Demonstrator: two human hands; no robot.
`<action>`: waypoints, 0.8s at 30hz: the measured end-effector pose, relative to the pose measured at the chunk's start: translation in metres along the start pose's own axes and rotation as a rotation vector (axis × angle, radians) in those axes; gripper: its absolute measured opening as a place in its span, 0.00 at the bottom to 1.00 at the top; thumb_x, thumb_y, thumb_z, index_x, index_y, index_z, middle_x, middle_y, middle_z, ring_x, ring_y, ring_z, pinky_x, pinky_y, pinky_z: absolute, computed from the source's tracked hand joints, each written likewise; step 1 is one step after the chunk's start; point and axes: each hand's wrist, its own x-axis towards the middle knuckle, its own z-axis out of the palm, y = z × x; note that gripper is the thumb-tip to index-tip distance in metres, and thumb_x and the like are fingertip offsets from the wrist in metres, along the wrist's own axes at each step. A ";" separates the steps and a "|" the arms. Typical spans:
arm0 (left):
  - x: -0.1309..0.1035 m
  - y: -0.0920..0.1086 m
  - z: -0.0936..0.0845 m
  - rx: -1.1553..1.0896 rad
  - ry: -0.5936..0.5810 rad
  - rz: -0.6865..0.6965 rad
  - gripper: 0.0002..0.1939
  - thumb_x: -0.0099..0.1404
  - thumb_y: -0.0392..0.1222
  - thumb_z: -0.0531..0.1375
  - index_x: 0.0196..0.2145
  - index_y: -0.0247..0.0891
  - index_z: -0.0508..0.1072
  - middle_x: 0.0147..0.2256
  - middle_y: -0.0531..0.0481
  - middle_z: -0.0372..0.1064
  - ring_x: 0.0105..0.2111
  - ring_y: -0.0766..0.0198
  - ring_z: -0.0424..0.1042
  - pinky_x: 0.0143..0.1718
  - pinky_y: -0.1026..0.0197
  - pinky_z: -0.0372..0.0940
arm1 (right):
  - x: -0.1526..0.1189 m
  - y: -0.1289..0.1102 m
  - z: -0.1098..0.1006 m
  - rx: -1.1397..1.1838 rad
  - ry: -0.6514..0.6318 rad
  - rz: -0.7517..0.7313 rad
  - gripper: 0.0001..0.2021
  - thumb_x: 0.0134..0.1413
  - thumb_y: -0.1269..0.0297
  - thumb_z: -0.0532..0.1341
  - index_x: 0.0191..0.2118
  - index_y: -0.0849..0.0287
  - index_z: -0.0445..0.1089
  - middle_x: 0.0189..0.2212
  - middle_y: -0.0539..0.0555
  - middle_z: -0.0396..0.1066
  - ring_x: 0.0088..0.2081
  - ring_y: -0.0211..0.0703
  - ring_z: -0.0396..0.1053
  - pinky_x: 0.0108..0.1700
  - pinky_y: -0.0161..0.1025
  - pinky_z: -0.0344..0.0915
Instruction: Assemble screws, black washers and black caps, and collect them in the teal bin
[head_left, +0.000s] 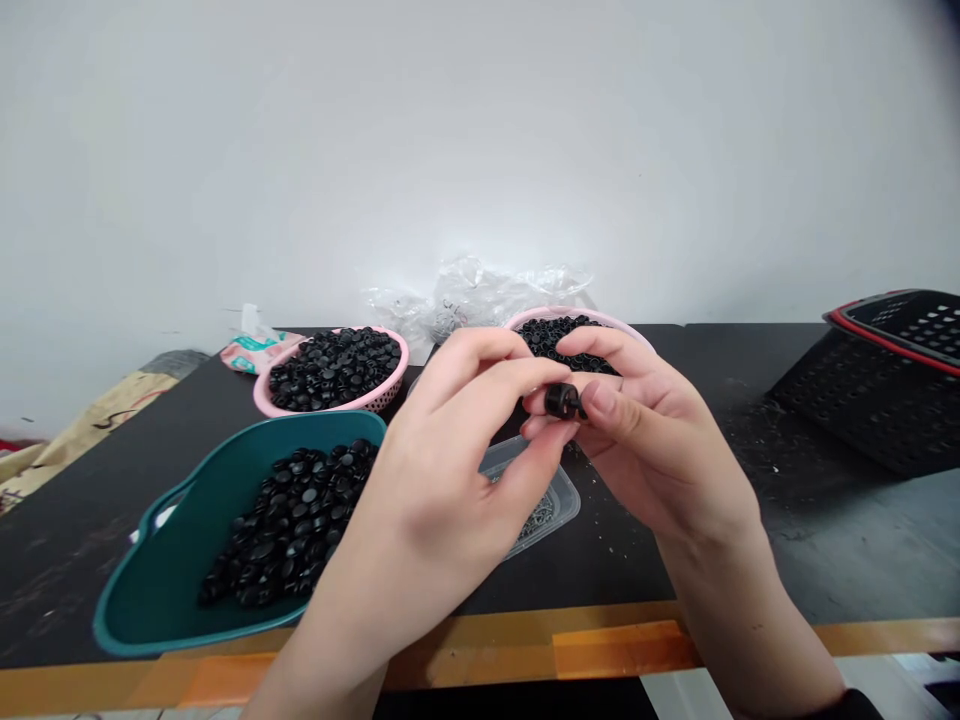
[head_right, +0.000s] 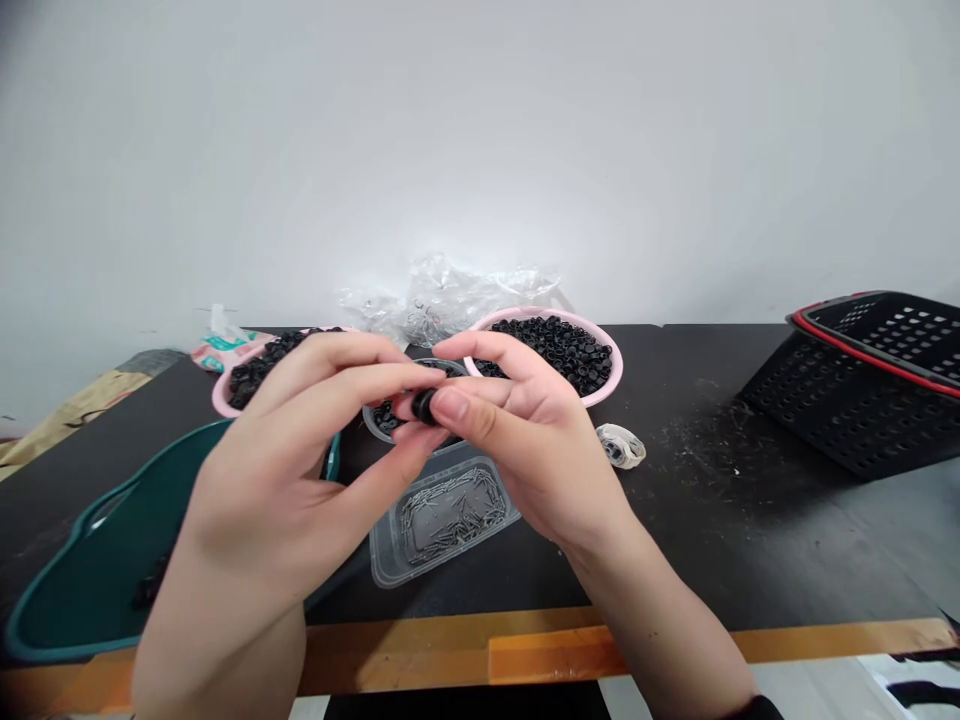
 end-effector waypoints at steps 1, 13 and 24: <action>0.000 0.000 -0.001 -0.001 -0.002 -0.002 0.08 0.72 0.31 0.62 0.47 0.38 0.74 0.44 0.50 0.68 0.44 0.70 0.69 0.48 0.69 0.69 | -0.001 0.000 0.001 -0.005 -0.009 -0.006 0.07 0.63 0.66 0.69 0.46 0.52 0.76 0.34 0.49 0.83 0.40 0.42 0.82 0.48 0.40 0.77; -0.005 0.010 -0.001 0.190 0.115 0.035 0.06 0.70 0.30 0.63 0.42 0.39 0.74 0.42 0.52 0.71 0.44 0.67 0.71 0.48 0.60 0.70 | -0.010 0.014 0.015 -0.125 0.074 -0.172 0.06 0.69 0.63 0.63 0.48 0.48 0.77 0.38 0.48 0.82 0.45 0.39 0.81 0.51 0.38 0.75; -0.007 0.010 0.001 0.221 0.150 0.040 0.09 0.70 0.29 0.63 0.43 0.41 0.75 0.43 0.53 0.73 0.45 0.64 0.73 0.49 0.56 0.69 | -0.011 0.029 0.025 0.057 -0.024 -0.024 0.14 0.74 0.54 0.54 0.48 0.49 0.76 0.42 0.53 0.79 0.55 0.47 0.75 0.54 0.44 0.75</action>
